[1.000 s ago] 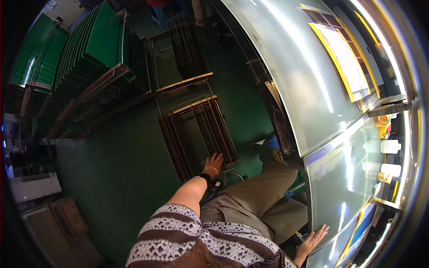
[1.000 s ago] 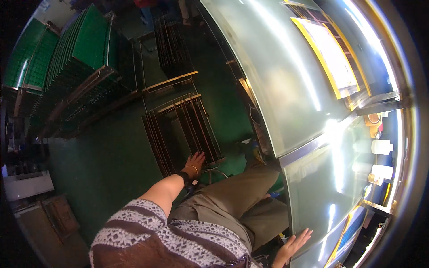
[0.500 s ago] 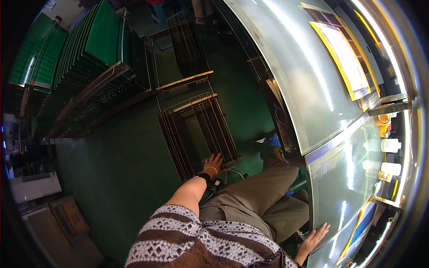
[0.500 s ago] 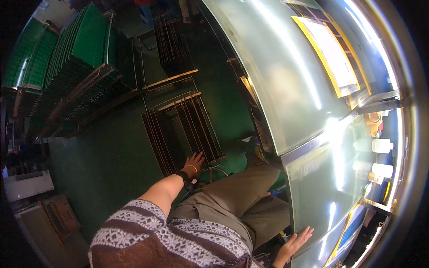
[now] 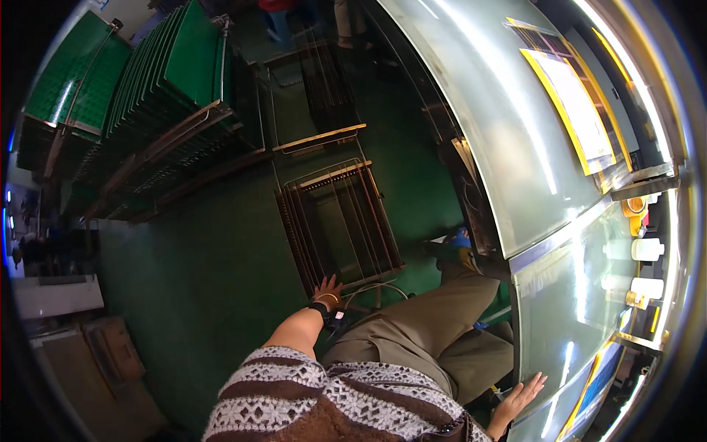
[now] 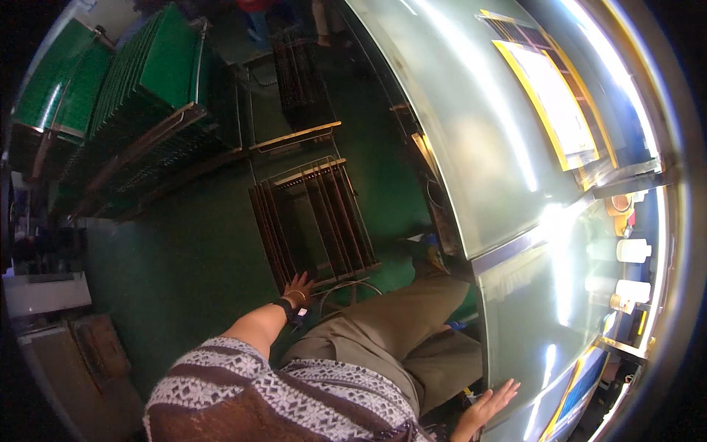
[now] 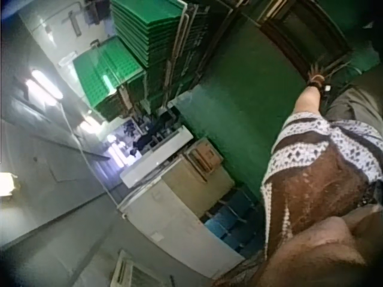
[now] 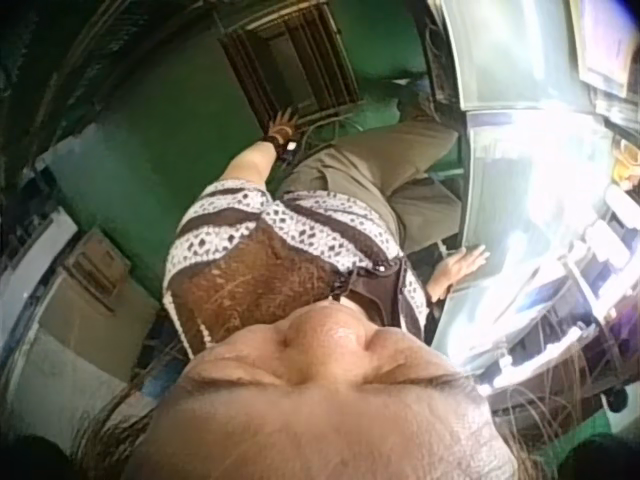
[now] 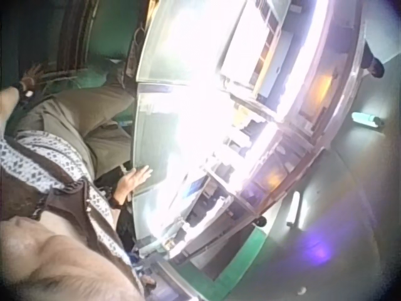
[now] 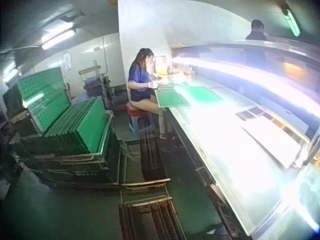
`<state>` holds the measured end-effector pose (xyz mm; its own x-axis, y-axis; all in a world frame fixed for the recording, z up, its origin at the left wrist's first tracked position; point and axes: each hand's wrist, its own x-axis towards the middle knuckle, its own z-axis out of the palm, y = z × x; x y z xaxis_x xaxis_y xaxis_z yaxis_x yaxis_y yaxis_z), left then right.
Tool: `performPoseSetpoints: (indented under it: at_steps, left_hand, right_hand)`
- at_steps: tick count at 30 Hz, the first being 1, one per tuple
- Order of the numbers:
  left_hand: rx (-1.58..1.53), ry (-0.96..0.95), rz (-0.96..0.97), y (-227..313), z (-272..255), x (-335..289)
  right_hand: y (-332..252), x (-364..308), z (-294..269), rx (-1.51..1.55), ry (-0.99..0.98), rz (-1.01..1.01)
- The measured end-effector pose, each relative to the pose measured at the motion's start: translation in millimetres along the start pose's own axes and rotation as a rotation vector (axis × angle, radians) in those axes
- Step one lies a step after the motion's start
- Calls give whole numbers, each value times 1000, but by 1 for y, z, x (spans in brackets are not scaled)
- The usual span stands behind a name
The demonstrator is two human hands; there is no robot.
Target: The recorder inspects printed mesh sheets on an inspection table and places them into drying racks.
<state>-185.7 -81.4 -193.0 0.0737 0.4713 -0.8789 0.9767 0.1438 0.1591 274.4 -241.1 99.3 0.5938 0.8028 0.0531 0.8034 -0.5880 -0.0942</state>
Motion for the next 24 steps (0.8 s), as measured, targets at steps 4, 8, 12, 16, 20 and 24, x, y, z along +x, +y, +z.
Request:
performPoseSetpoints:
  at_steps: [4, 8, 12, 16, 20, 24]
  left_hand:
    - [-42, -108, -60, -14, 14, -2]
    - [-4, -175, -79, -13, 20, -5]
    - [-160, -173, -79, -15, 34, -2]
    - [-202, -161, -46, -12, 35, 5]
    - [-196, -169, 8, -20, 43, 16]
    - [-178, -183, -14, -16, 47, 18]
  right_hand:
    - [3, 0, 2, 0, 15, -16]
    - [5, -1, 4, -14, 21, -15]
    - [4, -1, 5, 9, 28, -7]
    - [5, -2, 6, -14, 35, -13]
    - [8, -2, 9, -24, 50, -7]
    - [13, -2, 13, -45, 77, -32]
